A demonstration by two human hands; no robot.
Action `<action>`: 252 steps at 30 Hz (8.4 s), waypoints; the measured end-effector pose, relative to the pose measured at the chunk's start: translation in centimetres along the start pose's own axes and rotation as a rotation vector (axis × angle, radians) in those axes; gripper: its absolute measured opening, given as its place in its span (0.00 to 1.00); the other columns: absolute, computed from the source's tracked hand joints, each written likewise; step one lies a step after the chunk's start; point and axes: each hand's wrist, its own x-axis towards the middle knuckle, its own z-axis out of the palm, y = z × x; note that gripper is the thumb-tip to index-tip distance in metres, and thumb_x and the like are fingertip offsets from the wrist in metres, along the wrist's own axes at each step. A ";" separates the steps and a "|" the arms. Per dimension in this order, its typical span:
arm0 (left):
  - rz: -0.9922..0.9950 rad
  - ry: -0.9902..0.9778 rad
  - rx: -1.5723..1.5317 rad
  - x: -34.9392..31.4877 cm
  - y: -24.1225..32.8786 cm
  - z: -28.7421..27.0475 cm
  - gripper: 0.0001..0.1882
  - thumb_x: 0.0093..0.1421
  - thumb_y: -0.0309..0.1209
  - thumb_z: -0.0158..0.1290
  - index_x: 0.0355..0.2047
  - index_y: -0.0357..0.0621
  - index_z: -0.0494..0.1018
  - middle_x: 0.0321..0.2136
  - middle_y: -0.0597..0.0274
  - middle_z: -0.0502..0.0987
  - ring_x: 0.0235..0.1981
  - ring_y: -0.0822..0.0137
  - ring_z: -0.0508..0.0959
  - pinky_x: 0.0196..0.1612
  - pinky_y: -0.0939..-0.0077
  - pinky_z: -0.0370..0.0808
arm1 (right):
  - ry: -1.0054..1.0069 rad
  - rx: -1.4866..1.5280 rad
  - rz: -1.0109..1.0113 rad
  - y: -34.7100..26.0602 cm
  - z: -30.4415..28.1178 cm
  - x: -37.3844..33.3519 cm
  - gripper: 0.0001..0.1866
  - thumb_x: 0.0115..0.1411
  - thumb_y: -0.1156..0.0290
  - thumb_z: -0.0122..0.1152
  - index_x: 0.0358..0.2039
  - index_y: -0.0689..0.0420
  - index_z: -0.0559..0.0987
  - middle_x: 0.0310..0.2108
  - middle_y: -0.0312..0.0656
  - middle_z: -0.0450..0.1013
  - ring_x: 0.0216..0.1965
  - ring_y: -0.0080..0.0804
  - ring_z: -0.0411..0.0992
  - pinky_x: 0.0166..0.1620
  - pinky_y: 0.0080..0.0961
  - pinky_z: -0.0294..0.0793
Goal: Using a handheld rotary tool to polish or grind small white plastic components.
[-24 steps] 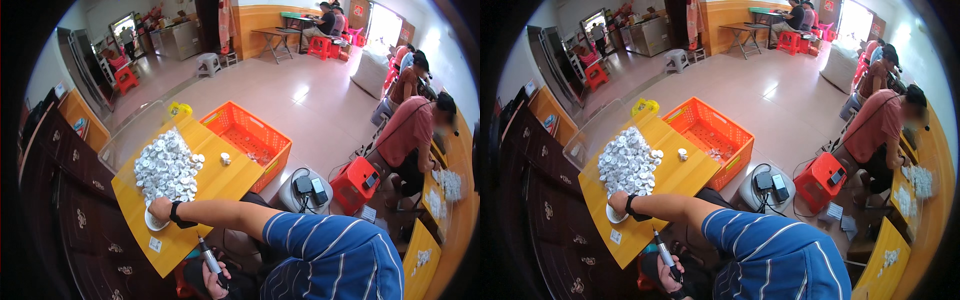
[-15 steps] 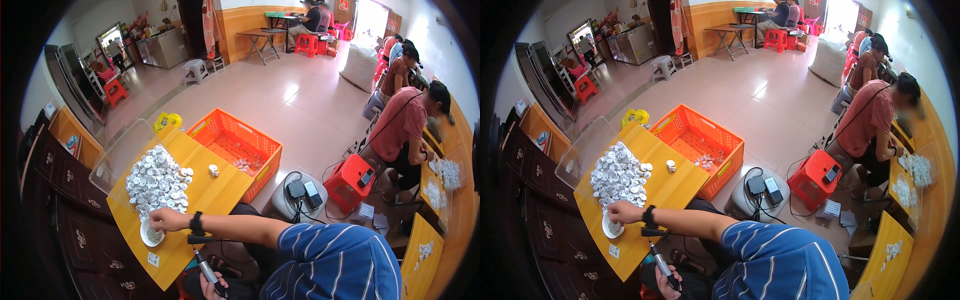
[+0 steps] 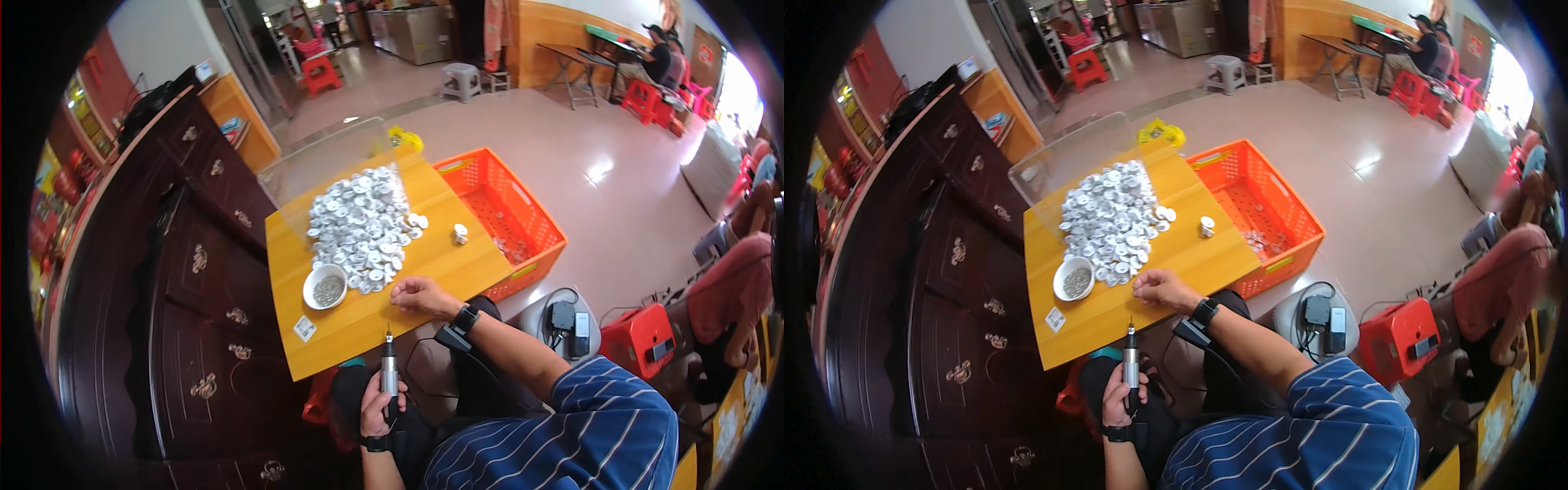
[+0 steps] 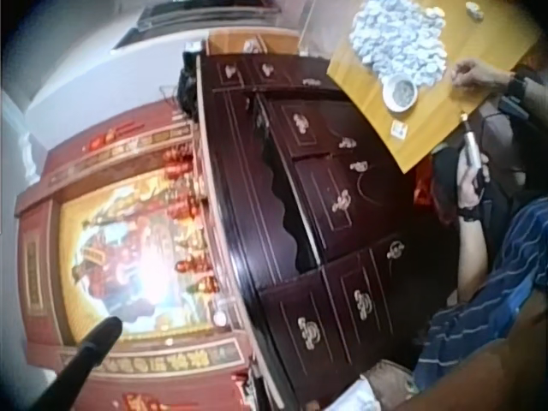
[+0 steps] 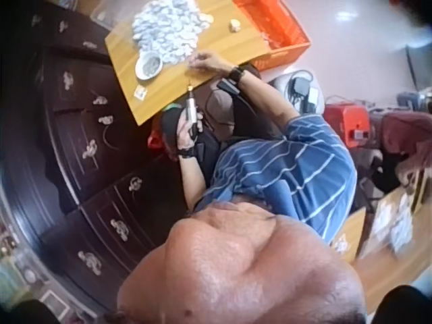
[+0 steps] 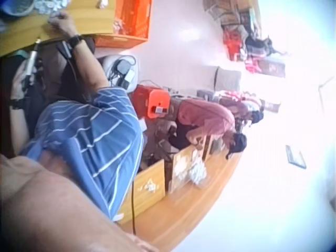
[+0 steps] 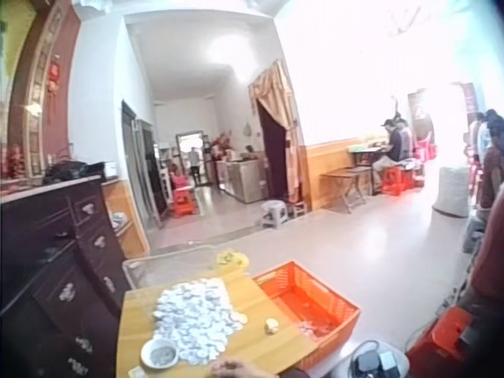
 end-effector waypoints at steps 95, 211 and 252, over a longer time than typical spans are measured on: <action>0.090 -0.021 -0.027 -0.9 -0.3 -0.6 0.37 0.58 0.38 0.58 0.64 0.38 0.57 0.39 0.55 0.77 0.30 0.70 0.77 0.32 0.78 0.74 | -0.116 -0.170 0.079 -1.3 1.7 0.5 0.10 0.63 0.72 0.65 0.44 0.57 0.78 0.35 0.34 0.78 0.35 0.20 0.77 0.38 0.19 0.78; 0.033 0.077 0.007 -0.3 -1.0 -0.3 0.32 0.63 0.34 0.54 0.65 0.38 0.58 0.38 0.56 0.77 0.29 0.72 0.77 0.28 0.81 0.73 | -0.071 -0.427 -0.139 2.8 2.3 -0.8 0.07 0.62 0.78 0.64 0.40 0.61 0.79 0.39 0.35 0.80 0.41 0.19 0.78 0.46 0.20 0.79; 0.029 -0.006 -0.021 -0.6 -0.3 -0.8 0.34 0.60 0.36 0.57 0.62 0.35 0.59 0.39 0.55 0.77 0.31 0.72 0.77 0.30 0.80 0.74 | 0.336 -1.610 -0.517 -5.8 -6.5 -0.9 0.06 0.54 0.73 0.63 0.34 0.55 0.80 0.40 0.46 0.77 0.43 0.48 0.77 0.44 0.40 0.78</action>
